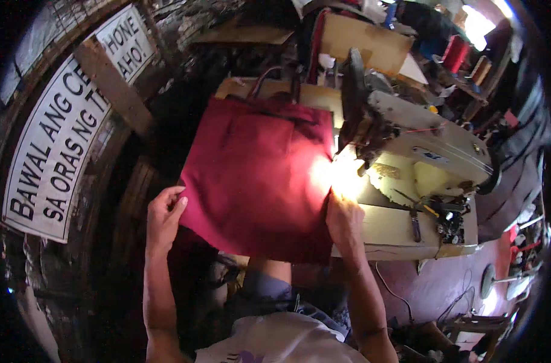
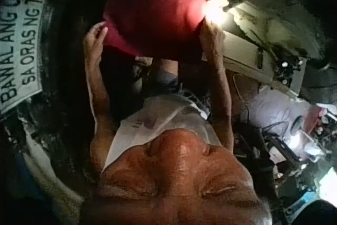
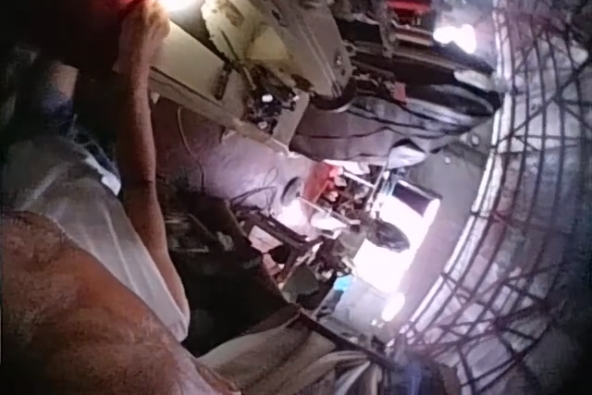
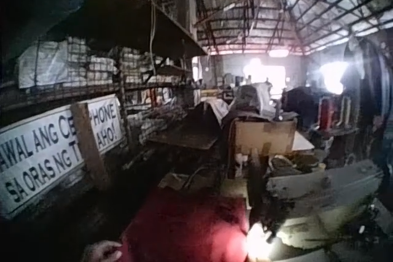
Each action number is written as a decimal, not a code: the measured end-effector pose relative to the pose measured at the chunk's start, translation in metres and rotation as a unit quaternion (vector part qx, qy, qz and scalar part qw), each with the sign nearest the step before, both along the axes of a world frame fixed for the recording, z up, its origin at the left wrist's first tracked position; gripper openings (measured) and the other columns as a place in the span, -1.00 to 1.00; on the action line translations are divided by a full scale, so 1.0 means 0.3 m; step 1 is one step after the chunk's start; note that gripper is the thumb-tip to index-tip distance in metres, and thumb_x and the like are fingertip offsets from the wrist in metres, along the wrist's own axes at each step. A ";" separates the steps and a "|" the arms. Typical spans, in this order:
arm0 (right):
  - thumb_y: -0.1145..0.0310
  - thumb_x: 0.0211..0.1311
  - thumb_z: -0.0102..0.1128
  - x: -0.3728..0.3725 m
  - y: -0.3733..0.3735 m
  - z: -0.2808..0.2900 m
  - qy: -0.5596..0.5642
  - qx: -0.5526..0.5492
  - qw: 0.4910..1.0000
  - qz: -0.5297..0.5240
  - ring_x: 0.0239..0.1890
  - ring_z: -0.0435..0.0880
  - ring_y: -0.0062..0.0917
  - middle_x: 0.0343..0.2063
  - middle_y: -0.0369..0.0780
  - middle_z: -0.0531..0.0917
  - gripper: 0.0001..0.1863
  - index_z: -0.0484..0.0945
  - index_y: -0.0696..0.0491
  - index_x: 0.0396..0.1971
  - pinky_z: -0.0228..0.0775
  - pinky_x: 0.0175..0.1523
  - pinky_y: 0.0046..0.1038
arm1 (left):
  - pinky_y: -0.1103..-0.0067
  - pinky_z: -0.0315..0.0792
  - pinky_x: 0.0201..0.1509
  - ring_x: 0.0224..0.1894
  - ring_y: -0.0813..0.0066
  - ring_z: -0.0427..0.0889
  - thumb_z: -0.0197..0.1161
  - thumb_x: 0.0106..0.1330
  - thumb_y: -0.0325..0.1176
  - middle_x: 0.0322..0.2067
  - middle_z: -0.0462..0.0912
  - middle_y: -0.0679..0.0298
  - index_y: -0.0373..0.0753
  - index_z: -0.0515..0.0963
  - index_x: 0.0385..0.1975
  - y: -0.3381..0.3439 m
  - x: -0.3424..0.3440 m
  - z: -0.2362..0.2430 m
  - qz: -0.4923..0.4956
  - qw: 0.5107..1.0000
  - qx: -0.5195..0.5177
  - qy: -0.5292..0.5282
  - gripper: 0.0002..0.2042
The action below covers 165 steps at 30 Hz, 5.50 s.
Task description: Sewing a black strap onto a pink fabric tote bag using an industrial sewing machine.
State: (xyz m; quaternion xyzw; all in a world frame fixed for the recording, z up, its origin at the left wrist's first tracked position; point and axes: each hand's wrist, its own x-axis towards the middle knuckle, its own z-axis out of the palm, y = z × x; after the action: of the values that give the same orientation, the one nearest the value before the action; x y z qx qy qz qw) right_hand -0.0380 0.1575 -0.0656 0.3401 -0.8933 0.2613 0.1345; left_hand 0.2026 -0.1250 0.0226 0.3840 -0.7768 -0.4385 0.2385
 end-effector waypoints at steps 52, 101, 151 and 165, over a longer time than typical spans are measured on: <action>0.33 0.30 0.25 0.198 0.116 0.060 -0.089 -0.111 0.987 -0.068 -0.16 0.62 -0.03 -0.24 0.05 0.65 -0.48 0.40 0.20 0.21 0.46 -0.16 -0.09 | 0.41 0.25 0.40 0.26 0.33 0.44 0.18 0.46 0.01 0.24 0.50 0.12 -0.45 0.43 0.25 0.365 -0.280 -0.270 -0.170 0.927 0.321 0.091 -0.39; 0.46 0.27 0.13 0.198 0.172 0.079 -0.240 -0.066 0.968 0.023 -0.13 0.69 -0.03 -0.22 0.03 0.70 -0.56 0.49 0.09 0.17 0.52 -0.02 -0.11 | 0.27 0.36 0.25 0.14 0.17 0.51 0.37 0.19 -0.42 -0.03 0.59 0.22 -0.17 0.62 -0.09 0.347 -0.620 -0.212 -0.596 0.709 -0.351 0.136 -0.73; 0.58 0.21 0.13 0.047 0.091 0.129 -0.289 0.015 0.954 0.076 -0.11 0.64 0.00 -0.15 0.07 0.64 -0.48 0.43 0.19 0.23 0.51 -0.01 -0.13 | 0.16 0.27 0.44 0.23 0.08 0.46 0.28 0.15 -0.32 0.00 0.61 0.06 -0.36 0.61 -0.12 0.282 -0.792 -0.220 -0.578 0.701 -0.405 0.101 -0.66; 0.55 0.20 0.17 0.000 0.049 0.113 -0.275 0.029 0.960 0.033 -0.22 0.64 0.00 -0.30 0.04 0.65 -0.48 0.45 0.16 0.21 0.49 -0.09 -0.10 | 0.17 0.28 0.42 0.24 0.09 0.45 0.30 0.09 -0.31 0.03 0.58 0.04 -0.35 0.60 -0.16 0.303 -0.779 -0.222 -0.546 0.744 -0.374 0.094 -0.66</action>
State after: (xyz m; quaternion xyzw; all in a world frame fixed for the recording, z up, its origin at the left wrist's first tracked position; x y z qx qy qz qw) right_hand -0.0379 0.1724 -0.0317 0.2878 -0.8916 0.3225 -0.1352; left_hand -0.0312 -0.0342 -0.0440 -0.2692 -0.9288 -0.2021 0.1549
